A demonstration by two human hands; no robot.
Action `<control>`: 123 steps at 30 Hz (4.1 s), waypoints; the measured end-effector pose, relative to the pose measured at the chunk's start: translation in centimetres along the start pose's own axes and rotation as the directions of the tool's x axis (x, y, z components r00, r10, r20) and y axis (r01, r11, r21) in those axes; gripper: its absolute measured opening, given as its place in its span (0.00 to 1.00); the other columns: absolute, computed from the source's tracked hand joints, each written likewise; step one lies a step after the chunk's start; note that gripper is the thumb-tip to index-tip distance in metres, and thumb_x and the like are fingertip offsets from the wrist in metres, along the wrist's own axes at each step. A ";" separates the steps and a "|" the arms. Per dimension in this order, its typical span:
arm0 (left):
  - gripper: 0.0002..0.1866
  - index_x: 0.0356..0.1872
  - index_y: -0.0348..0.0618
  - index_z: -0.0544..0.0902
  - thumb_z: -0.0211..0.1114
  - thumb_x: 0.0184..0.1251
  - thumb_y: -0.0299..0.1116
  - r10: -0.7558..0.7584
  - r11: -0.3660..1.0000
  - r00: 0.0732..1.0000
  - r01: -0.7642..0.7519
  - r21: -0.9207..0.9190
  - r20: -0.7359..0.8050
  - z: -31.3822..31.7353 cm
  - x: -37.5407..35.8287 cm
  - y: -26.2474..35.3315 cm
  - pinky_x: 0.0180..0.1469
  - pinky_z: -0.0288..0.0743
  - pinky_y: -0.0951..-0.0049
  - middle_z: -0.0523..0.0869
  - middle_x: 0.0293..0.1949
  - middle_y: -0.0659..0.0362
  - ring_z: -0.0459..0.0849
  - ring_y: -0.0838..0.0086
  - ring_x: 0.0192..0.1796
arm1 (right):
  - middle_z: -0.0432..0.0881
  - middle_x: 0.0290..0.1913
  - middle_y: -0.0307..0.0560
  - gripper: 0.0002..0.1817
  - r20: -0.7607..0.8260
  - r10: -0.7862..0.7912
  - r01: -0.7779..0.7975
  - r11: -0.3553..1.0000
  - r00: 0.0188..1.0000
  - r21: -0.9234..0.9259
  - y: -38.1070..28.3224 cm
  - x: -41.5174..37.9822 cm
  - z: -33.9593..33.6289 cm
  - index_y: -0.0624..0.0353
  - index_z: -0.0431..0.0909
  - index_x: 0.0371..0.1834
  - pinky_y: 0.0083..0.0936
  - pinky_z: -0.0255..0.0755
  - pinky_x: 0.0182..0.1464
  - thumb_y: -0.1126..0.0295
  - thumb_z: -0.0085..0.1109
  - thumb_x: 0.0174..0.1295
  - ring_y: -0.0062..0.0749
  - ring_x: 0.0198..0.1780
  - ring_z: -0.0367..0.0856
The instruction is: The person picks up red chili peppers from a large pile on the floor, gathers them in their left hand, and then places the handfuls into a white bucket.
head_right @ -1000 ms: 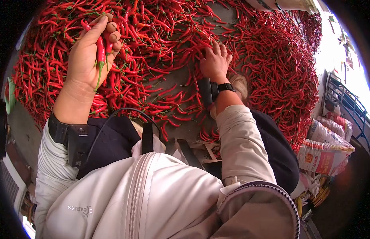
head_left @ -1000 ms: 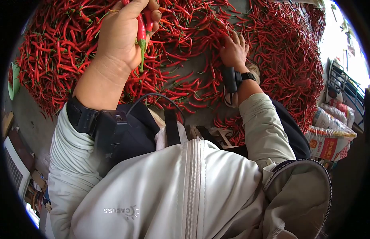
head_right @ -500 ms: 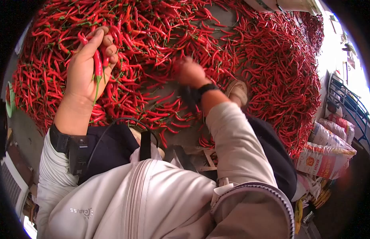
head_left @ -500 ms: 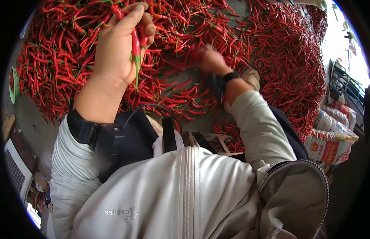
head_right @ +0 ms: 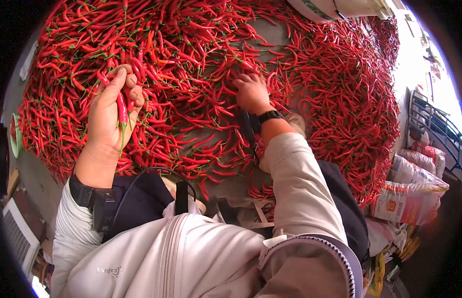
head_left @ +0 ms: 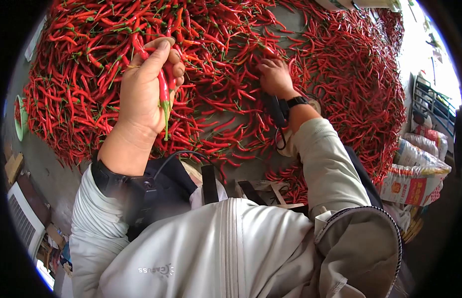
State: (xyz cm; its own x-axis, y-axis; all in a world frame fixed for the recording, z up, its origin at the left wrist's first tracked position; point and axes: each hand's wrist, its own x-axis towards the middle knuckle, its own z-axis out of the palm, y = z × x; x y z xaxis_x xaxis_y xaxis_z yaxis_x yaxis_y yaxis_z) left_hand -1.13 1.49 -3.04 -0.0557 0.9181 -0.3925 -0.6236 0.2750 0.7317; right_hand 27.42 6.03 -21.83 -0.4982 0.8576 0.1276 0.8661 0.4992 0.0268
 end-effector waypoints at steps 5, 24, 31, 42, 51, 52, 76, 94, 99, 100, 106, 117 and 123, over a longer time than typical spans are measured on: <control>0.08 0.40 0.40 0.76 0.57 0.65 0.32 -0.020 1.000 1.000 0.020 -0.014 -0.005 0.7 -0.1 -0.4 0.26 0.70 0.82 0.78 0.26 0.62 0.77 0.80 0.26 | 0.76 0.44 0.46 0.10 0.051 0.333 -0.336 0.916 0.942 0.217 0.9 0.1 -0.7 0.54 0.76 0.36 0.36 0.68 0.51 0.66 0.53 0.52 0.45 0.50 0.72; 0.08 0.32 0.42 0.79 0.68 0.54 0.31 -0.268 0.937 0.961 0.277 0.212 -0.071 0.4 -0.9 -2.4 0.21 0.64 0.84 0.75 0.20 0.66 0.70 0.86 0.19 | 0.79 0.25 0.47 0.07 -0.082 0.426 -0.107 0.402 0.901 0.909 -13.4 1.5 -11.0 0.58 0.80 0.28 0.32 0.68 0.34 0.71 0.64 0.45 0.42 0.30 0.75; 0.08 0.32 0.43 0.77 0.62 0.62 0.37 -0.141 0.977 0.981 0.159 0.143 -0.132 0.2 -0.8 -1.1 0.21 0.65 0.85 0.75 0.22 0.66 0.70 0.86 0.19 | 0.77 0.29 0.46 0.10 -0.209 0.223 0.031 0.610 0.952 0.791 -11.2 3.6 -6.7 0.57 0.79 0.30 0.37 0.66 0.39 0.62 0.56 0.54 0.45 0.35 0.72; 0.12 0.27 0.47 0.76 0.64 0.59 0.43 -0.226 0.972 0.973 0.229 0.054 -0.050 -0.6 -0.2 -1.0 0.21 0.67 0.85 0.76 0.21 0.67 0.75 0.83 0.22 | 0.68 0.60 0.41 0.21 0.287 0.145 -0.238 0.916 0.947 0.324 -7.3 1.4 0.8 0.50 0.75 0.50 0.40 0.62 0.58 0.57 0.54 0.53 0.43 0.57 0.66; 0.08 0.31 0.48 0.77 0.60 0.63 0.40 -0.232 0.971 0.973 0.231 0.063 0.006 -0.2 -0.8 -0.8 0.25 0.72 0.81 0.79 0.26 0.65 0.78 0.79 0.27 | 0.80 0.41 0.46 0.10 0.458 0.604 -0.420 -0.215 0.652 0.881 -8.3 -0.4 -3.8 0.65 0.76 0.43 0.25 0.74 0.40 0.77 0.54 0.58 0.31 0.38 0.80; 0.08 0.31 0.48 0.77 0.60 0.63 0.40 -0.229 0.972 0.973 0.228 0.061 0.008 -0.2 -0.8 -0.8 0.25 0.72 0.81 0.79 0.26 0.65 0.78 0.79 0.27 | 0.79 0.40 0.47 0.11 0.583 0.558 -0.248 -0.563 0.591 0.789 -8.4 -0.4 -4.8 0.67 0.75 0.44 0.26 0.75 0.41 0.78 0.53 0.59 0.33 0.39 0.80; 0.09 0.30 0.44 0.79 0.63 0.60 0.39 0.031 0.946 0.998 -0.011 0.325 -0.058 0.1 -1.9 -0.4 0.31 0.69 0.83 0.79 0.24 0.65 0.75 0.84 0.25 | 0.78 0.44 0.46 0.15 0.609 0.173 -0.616 -0.019 0.774 0.788 -11.5 -2.3 -5.1 0.61 0.72 0.48 0.35 0.70 0.51 0.68 0.53 0.59 0.36 0.48 0.76; 0.11 0.30 0.44 0.77 0.63 0.60 0.41 -0.129 0.991 0.991 0.130 0.042 -0.029 -0.2 -0.8 -0.5 0.31 0.70 0.79 0.82 0.27 0.59 0.81 0.74 0.29 | 0.49 0.70 0.42 0.22 0.323 0.698 -0.533 0.705 0.640 -0.467 5.8 -4.8 -6.6 0.42 0.71 0.55 0.66 0.40 0.62 0.61 0.51 0.54 0.58 0.70 0.44; 0.10 0.32 0.43 0.77 0.62 0.61 0.39 -0.154 0.987 0.988 0.153 0.038 0.010 0.5 -0.6 -0.8 0.36 0.74 0.76 0.82 0.28 0.57 0.82 0.71 0.32 | 0.53 0.68 0.46 0.26 0.205 0.517 -0.506 0.856 0.831 -0.105 0.6 -6.8 -3.2 0.43 0.70 0.55 0.69 0.44 0.59 0.63 0.55 0.48 0.60 0.68 0.47; 0.10 0.32 0.42 0.77 0.61 0.61 0.39 -0.151 0.988 0.988 0.150 0.036 0.019 0.7 -0.6 -0.9 0.38 0.74 0.75 0.82 0.28 0.57 0.83 0.71 0.32 | 0.54 0.68 0.47 0.26 0.218 0.496 -0.493 0.867 0.841 -0.071 -0.6 -7.6 -2.2 0.44 0.69 0.55 0.68 0.46 0.59 0.62 0.55 0.49 0.59 0.68 0.48; 0.10 0.31 0.44 0.78 0.61 0.62 0.39 -0.160 0.986 0.987 0.159 0.050 0.024 0.7 -0.3 -1.4 0.35 0.74 0.77 0.82 0.27 0.58 0.82 0.72 0.31 | 0.72 0.53 0.49 0.25 0.518 0.395 -0.620 0.681 0.759 0.390 -4.8 -10.5 -1.0 0.52 0.70 0.52 0.42 0.69 0.50 0.67 0.56 0.46 0.48 0.47 0.76; 0.12 0.28 0.44 0.77 0.59 0.63 0.42 -0.158 0.981 0.986 0.162 0.106 -0.049 1.0 -0.3 -1.5 0.28 0.71 0.81 0.81 0.25 0.61 0.81 0.75 0.29 | 0.61 0.66 0.42 0.42 0.336 0.858 -0.921 0.377 0.389 0.102 4.9 -4.9 -1.4 0.43 0.57 0.64 0.54 0.50 0.64 0.62 0.62 0.40 0.51 0.66 0.56; 0.13 0.26 0.44 0.78 0.59 0.63 0.42 -0.180 0.975 0.983 0.182 0.129 -0.027 1.1 -0.1 -1.9 0.29 0.70 0.81 0.81 0.24 0.61 0.81 0.76 0.28 | 0.69 0.58 0.36 0.41 0.506 0.363 -0.502 0.848 0.782 0.167 0.9 -2.7 -2.0 0.28 0.60 0.61 0.70 0.44 0.59 0.63 0.64 0.37 0.47 0.63 0.60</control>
State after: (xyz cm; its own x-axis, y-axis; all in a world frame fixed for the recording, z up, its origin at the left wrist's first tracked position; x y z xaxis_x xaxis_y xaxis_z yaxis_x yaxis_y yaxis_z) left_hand 0.93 1.22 -3.72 0.0364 0.8458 -0.5322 -0.5175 0.4716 0.7140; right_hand 29.63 3.95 -20.20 -0.0956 0.9150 -0.3920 0.9782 0.0134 -0.2074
